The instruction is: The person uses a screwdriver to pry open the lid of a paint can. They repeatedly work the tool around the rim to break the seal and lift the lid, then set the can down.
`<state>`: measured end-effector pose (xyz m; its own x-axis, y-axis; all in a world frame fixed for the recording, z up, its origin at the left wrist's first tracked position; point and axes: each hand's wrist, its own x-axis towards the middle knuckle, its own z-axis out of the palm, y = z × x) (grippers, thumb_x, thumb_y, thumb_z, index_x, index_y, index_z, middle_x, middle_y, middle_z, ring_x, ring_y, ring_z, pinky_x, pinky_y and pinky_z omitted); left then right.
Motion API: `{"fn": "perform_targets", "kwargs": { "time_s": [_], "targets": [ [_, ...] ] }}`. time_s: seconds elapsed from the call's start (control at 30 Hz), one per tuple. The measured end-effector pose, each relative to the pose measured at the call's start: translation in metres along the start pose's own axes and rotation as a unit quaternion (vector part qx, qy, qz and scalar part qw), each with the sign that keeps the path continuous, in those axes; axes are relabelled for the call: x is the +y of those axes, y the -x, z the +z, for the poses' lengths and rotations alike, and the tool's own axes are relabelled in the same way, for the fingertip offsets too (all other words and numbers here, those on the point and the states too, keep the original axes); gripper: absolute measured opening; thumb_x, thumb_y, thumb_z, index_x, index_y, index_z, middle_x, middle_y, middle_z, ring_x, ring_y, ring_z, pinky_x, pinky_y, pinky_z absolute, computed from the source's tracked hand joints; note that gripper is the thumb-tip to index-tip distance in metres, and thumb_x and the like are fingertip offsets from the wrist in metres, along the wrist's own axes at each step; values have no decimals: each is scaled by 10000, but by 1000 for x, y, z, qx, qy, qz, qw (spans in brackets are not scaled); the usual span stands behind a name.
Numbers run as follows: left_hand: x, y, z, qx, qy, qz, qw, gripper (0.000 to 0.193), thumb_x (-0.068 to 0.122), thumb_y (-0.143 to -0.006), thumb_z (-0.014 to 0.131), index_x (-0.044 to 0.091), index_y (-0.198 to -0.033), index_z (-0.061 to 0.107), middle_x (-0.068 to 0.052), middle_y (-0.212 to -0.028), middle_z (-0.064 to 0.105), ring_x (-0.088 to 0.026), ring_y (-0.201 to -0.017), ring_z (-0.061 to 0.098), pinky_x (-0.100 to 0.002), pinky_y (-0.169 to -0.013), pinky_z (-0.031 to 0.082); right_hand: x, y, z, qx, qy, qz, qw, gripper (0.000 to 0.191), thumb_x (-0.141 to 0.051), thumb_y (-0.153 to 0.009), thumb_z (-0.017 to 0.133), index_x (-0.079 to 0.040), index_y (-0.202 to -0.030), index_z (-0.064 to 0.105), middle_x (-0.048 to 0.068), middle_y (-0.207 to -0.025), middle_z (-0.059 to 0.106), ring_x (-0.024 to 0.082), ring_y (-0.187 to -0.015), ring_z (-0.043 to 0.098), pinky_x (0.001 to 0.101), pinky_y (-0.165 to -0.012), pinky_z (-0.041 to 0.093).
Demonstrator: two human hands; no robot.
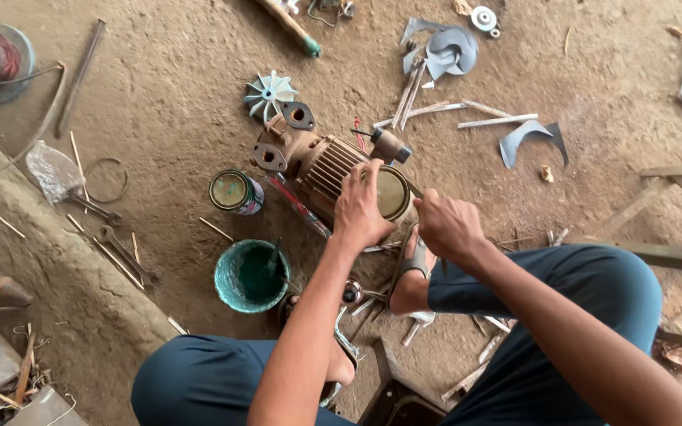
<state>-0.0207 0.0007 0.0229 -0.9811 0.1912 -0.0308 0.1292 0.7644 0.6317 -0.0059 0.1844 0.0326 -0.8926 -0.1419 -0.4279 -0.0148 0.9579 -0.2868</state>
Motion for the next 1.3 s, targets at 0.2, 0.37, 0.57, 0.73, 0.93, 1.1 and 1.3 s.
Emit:
{"fn": "perform_targets", "kwargs": {
  "time_s": [0.2,0.37,0.57,0.73,0.93,1.1,1.3],
  "targets": [
    [-11,-1,5,-29,-1,-12,1000,1193,180,-492,969,137,-1479,300,-186,-1400,447,-420,-1261,497,-482,-1033,492,7,-16,4,-9,7,-41,999,450,-373,-1113,360,-57,-853,545,78,-562,552,201,-372,435,445,-411,400],
    [-18,-7,11,-35,-15,-10,999,1264,226,-440,985,115,-1481,278,-202,-1412,442,-410,-1273,502,-492,-1054,490,13,-25,-5,-11,31,-73,997,435,-373,-1091,396,-48,-837,534,108,-516,557,237,-381,478,450,-405,382],
    [-21,-1,18,24,4,43,999,1301,426,-459,1013,101,-1473,265,-222,-1380,448,-431,-1263,492,-562,-1066,465,13,-12,0,41,-14,-96,994,385,-329,-1076,424,-31,-846,502,215,-533,592,386,-443,584,523,-466,438],
    [-16,3,14,-18,17,18,1000,1252,439,-513,1005,123,-1484,280,-195,-1391,457,-411,-1280,484,-538,-1045,476,16,-8,6,33,-19,-89,995,362,-322,-1075,427,-35,-864,495,209,-529,584,402,-446,591,534,-465,458],
    [-20,6,12,-11,7,36,999,1201,372,-552,976,124,-1506,289,-186,-1404,465,-413,-1309,485,-522,-1094,472,23,-11,21,55,-22,-99,993,369,-335,-1080,440,-38,-869,500,214,-549,585,413,-465,592,529,-472,459],
    [-21,3,14,-14,6,51,999,1212,389,-525,984,95,-1466,279,-232,-1388,440,-432,-1295,459,-547,-1089,417,29,-11,35,113,-79,-119,983,333,-322,-1053,471,-35,-887,503,241,-627,626,460,-550,621,539,-481,472],
    [3,-10,-12,-30,-36,60,997,1109,307,-606,965,158,-1505,332,-210,-1442,419,-450,-1333,457,-535,-1106,462,20,-6,24,134,-56,-64,987,310,-347,-1023,489,-59,-947,574,259,-653,665,477,-591,634,570,-541,474]
  ]
}}
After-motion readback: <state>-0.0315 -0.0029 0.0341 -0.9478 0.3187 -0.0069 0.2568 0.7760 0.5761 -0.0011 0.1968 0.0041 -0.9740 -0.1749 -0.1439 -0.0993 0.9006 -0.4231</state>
